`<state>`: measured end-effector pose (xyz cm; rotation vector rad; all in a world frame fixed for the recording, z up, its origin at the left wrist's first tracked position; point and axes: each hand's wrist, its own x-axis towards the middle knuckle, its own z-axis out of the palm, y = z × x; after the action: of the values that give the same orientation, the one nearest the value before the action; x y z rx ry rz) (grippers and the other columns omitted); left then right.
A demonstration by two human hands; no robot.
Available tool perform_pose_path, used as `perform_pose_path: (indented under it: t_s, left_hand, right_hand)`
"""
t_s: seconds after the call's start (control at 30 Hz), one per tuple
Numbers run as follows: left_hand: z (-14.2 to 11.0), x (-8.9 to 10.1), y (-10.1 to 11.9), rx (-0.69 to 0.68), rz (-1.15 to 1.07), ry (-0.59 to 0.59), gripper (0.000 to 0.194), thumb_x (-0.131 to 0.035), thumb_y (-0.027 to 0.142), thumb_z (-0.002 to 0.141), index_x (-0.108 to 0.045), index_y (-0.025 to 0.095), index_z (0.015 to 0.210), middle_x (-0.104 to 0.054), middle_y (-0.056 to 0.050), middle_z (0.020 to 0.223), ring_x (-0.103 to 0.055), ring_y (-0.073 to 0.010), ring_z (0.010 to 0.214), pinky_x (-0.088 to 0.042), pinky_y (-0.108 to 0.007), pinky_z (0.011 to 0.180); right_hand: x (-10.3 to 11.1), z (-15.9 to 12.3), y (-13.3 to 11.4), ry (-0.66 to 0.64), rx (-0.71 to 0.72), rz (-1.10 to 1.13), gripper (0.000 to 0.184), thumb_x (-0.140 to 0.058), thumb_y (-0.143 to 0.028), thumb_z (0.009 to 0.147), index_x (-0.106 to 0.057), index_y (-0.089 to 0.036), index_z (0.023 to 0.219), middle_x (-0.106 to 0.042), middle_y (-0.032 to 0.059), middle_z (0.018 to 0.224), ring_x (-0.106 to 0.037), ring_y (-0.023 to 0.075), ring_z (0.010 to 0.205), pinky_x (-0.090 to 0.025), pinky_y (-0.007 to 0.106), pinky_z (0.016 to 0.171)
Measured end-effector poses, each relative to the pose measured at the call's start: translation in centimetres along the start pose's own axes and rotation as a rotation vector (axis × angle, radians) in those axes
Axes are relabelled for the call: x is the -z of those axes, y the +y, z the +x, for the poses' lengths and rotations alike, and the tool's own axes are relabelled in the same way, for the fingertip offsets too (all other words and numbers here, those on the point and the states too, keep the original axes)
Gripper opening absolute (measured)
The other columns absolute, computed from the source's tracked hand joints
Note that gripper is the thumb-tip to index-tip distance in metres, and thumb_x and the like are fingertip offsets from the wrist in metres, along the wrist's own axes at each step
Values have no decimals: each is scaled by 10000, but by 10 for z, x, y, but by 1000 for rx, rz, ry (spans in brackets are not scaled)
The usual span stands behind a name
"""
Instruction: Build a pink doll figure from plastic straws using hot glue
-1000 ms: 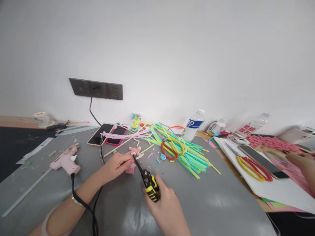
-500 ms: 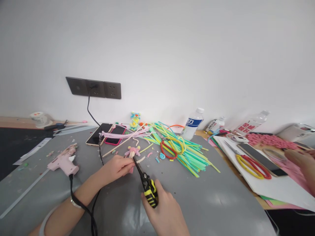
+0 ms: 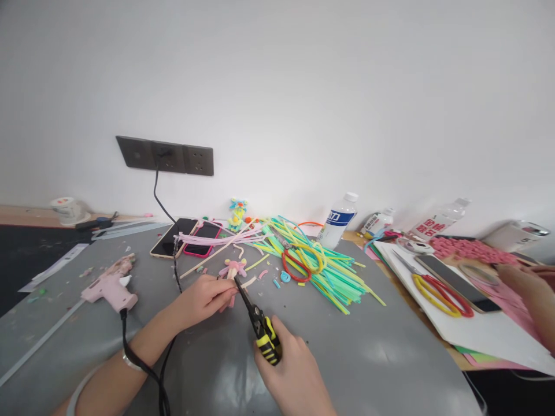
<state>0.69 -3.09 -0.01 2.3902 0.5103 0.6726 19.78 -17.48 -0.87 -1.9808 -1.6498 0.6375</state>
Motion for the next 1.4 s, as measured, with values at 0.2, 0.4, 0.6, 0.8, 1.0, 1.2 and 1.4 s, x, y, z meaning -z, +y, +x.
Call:
perform_pose_path:
  t_s: [0.2, 0.4, 0.6, 0.8, 1.0, 1.2, 1.4]
  left_hand:
    - [0, -1, 1, -18, 31, 12, 366, -319, 273, 1025, -574, 190, 776, -551, 13, 572, -539, -137, 538, -379, -236, 604]
    - [0, 4, 0, 75, 74, 28, 370, -365, 287, 1013, -686, 190, 854, -678, -22, 644, -630, -154, 606, -432, -238, 645]
    - [-1, 11, -35, 382, 213, 412, 416, -338, 315, 1004, -630, 149, 1250, -708, -150, 1190, -665, -271, 1079, -494, -385, 931]
    - [0, 5, -51, 326, 368, 537, 338, -480, 269, 932, -639, 189, 1219, -656, -129, 1237, -596, -292, 1166, -455, -461, 1024]
    - [3, 14, -30, 220, 200, 572, 283, -415, 207, 956, -639, 202, 1129, -695, -91, 1118, -642, -230, 1072, -502, -378, 955]
    - [3, 16, -27, 328, 19, 724, 256, -399, 237, 967, -636, 200, 1056, -723, -67, 1030, -669, -203, 999, -507, -322, 886]
    - [3, 13, -26, 368, -49, 707, 248, -427, 275, 960, -645, 191, 1044, -718, -64, 1032, -662, -201, 990, -512, -275, 775]
  right_hand:
    - [-11, 3, 2, 44, 6, 51, 266, -531, -416, 804, -688, -218, 886, -706, 43, 737, -637, 241, 685, -490, 279, 630]
    - [-4, 5, -2, 18, -21, 150, 320, -519, -460, 804, -682, -190, 861, -693, 46, 734, -622, 238, 694, -501, 285, 639]
    - [23, 10, 16, 91, -98, 271, 400, -527, -531, 805, -643, -171, 935, -681, 57, 818, -633, 233, 767, -515, 280, 693]
    - [42, 15, 23, 55, -215, 322, 434, -518, -620, 788, -605, -198, 841, -597, 21, 652, -553, 187, 579, -474, 281, 545]
    - [42, 24, 28, 28, -164, -46, 373, -516, -552, 789, -601, -223, 942, -713, 65, 844, -658, 257, 762, -473, 329, 663]
    - [19, 36, 32, 51, -83, -450, 304, -583, -388, 759, -577, -200, 997, -693, 111, 980, -641, 341, 983, -410, 400, 780]
    - [1, 45, 45, 235, 80, -505, 483, -676, -506, 748, -571, -176, 1085, -645, 106, 989, -610, 330, 955, -411, 422, 810]
